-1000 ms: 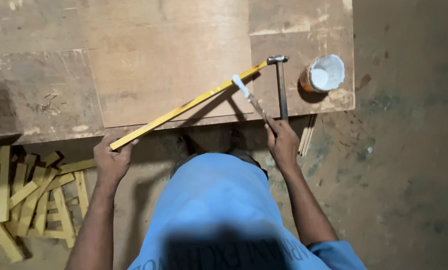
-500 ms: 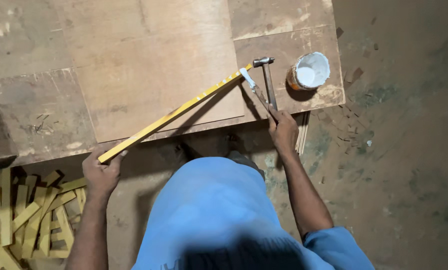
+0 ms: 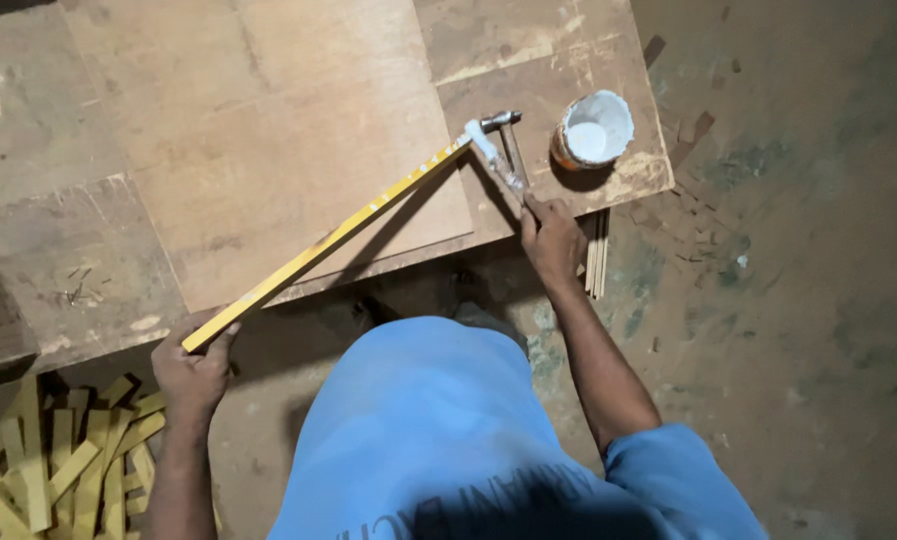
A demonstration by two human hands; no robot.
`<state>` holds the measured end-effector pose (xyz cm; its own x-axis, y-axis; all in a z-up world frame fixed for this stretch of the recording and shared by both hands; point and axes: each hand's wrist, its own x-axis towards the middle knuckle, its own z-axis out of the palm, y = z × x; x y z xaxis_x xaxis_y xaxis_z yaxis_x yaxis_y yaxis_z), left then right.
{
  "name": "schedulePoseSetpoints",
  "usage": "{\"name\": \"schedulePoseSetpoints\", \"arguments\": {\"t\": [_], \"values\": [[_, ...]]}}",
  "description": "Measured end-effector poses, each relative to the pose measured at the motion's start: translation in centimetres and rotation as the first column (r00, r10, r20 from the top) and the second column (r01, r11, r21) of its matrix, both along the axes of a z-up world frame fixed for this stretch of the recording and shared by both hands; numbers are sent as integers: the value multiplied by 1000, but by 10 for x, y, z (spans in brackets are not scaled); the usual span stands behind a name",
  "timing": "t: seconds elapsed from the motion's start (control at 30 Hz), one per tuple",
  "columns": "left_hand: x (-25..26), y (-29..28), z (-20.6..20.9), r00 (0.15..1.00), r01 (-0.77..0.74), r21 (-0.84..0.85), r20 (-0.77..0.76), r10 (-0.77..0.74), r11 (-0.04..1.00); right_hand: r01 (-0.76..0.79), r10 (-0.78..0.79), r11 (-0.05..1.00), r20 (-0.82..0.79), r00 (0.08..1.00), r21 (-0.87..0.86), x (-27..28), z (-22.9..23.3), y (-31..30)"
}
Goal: The person applies white glue from a container to a wooden strip using a stick, positions the strip onto a larger wooden board, and secures it by hammering in several nails.
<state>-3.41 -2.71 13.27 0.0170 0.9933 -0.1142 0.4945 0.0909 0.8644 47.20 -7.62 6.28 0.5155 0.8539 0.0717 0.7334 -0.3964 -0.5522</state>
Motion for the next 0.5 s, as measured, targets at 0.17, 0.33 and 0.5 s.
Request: {"name": "schedulePoseSetpoints", "arguments": {"t": [0.17,0.33,0.5], "values": [[-2,0,-4,1000,10,45,2,-10,999,-177,178,976,-4,984,124,-18,-9,-9],[-4,-3,-5,999,-45,-31,-19,44,998,-160,159,987,43,986,13,-6,-22,5],[-4,-2,-8,995,-100,-91,6,101,991,-58,49,993,90,995,104,18,-37,20]]}}
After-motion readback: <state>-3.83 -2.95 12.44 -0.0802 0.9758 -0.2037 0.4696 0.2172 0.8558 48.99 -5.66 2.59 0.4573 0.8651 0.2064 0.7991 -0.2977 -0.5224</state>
